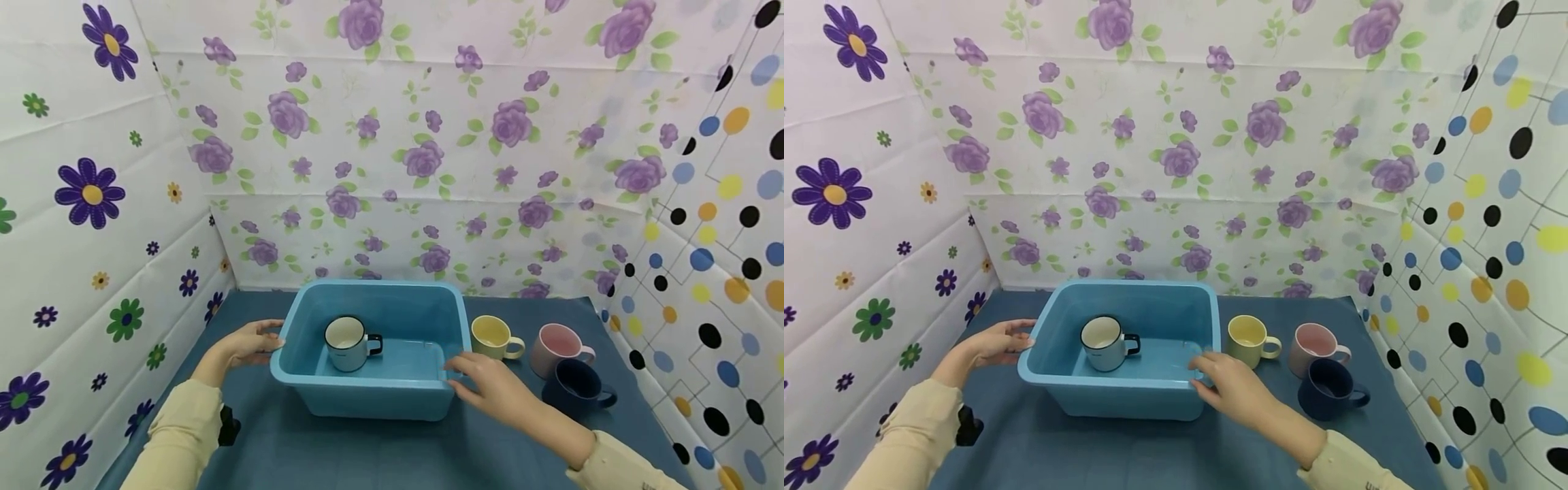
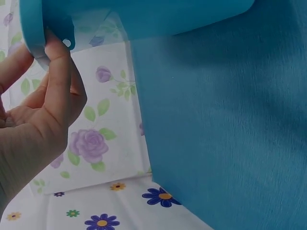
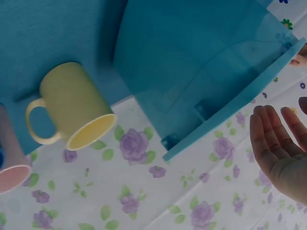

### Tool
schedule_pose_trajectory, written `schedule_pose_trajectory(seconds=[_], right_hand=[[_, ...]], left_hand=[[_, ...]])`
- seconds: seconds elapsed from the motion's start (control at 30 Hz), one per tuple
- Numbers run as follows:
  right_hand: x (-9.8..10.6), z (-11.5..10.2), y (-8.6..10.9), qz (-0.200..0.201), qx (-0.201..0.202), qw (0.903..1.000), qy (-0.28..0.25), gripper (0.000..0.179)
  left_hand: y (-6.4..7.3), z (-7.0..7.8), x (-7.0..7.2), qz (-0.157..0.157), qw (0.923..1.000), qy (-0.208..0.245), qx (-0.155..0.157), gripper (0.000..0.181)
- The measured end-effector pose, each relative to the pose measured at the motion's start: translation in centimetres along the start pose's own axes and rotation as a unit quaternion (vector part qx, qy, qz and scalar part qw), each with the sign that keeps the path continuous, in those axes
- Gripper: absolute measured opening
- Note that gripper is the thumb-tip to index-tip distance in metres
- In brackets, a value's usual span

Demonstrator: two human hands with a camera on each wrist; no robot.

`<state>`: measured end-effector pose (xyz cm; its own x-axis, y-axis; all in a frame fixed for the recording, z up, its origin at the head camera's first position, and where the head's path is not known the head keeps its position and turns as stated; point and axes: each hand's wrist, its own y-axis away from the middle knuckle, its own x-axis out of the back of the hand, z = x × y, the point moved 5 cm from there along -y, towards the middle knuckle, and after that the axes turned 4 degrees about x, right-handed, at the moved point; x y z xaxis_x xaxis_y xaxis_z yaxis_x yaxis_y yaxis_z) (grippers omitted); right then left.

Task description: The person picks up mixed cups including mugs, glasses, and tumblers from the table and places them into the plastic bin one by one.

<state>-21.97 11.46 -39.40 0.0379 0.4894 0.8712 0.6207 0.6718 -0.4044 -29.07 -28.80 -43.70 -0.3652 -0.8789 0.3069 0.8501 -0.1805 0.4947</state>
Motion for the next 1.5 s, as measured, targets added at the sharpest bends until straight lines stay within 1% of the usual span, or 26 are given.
schedule_pose_trajectory(seconds=[0.2,0.37,0.53,0.77,0.97,1.27,1.5], right_hand=[[-0.2,1.4,0.8,0.01,-0.032,0.9993,-0.018,0.017],[-0.2,2.6,1.3,0.02,-0.057,0.9981,-0.015,0.016],[0.0,3.8,1.7,0.022,-0.081,0.9962,-0.024,0.015],[0.1,5.3,2.0,0.029,-0.095,0.9947,-0.028,0.011],[0.1,6.6,2.0,0.04,-0.103,0.9938,-0.013,0.01],[-0.4,8.9,1.9,0.029,-0.126,0.9908,0.039,0.012],[-1.1,10.8,1.8,0.032,-0.129,0.9898,0.05,0.015]], left_hand=[[0.4,0.0,0.3,0.016,0.9998,0.013,0.004,0.067],[0.6,-0.1,0.4,0.007,0.9998,0.018,-0.007,0.068],[0.5,-0.2,0.3,0.001,0.9996,0.027,-0.012,0.069],[0.2,-0.4,0.1,-0.002,0.9991,0.037,-0.019,0.069],[0.0,-0.6,0.2,-0.003,0.9989,0.039,-0.026,0.07],[0.1,-0.4,-0.1,-0.003,0.9988,0.043,-0.026,0.069],[0.1,-0.3,-0.2,-0.007,0.9988,0.041,-0.025,0.069]])
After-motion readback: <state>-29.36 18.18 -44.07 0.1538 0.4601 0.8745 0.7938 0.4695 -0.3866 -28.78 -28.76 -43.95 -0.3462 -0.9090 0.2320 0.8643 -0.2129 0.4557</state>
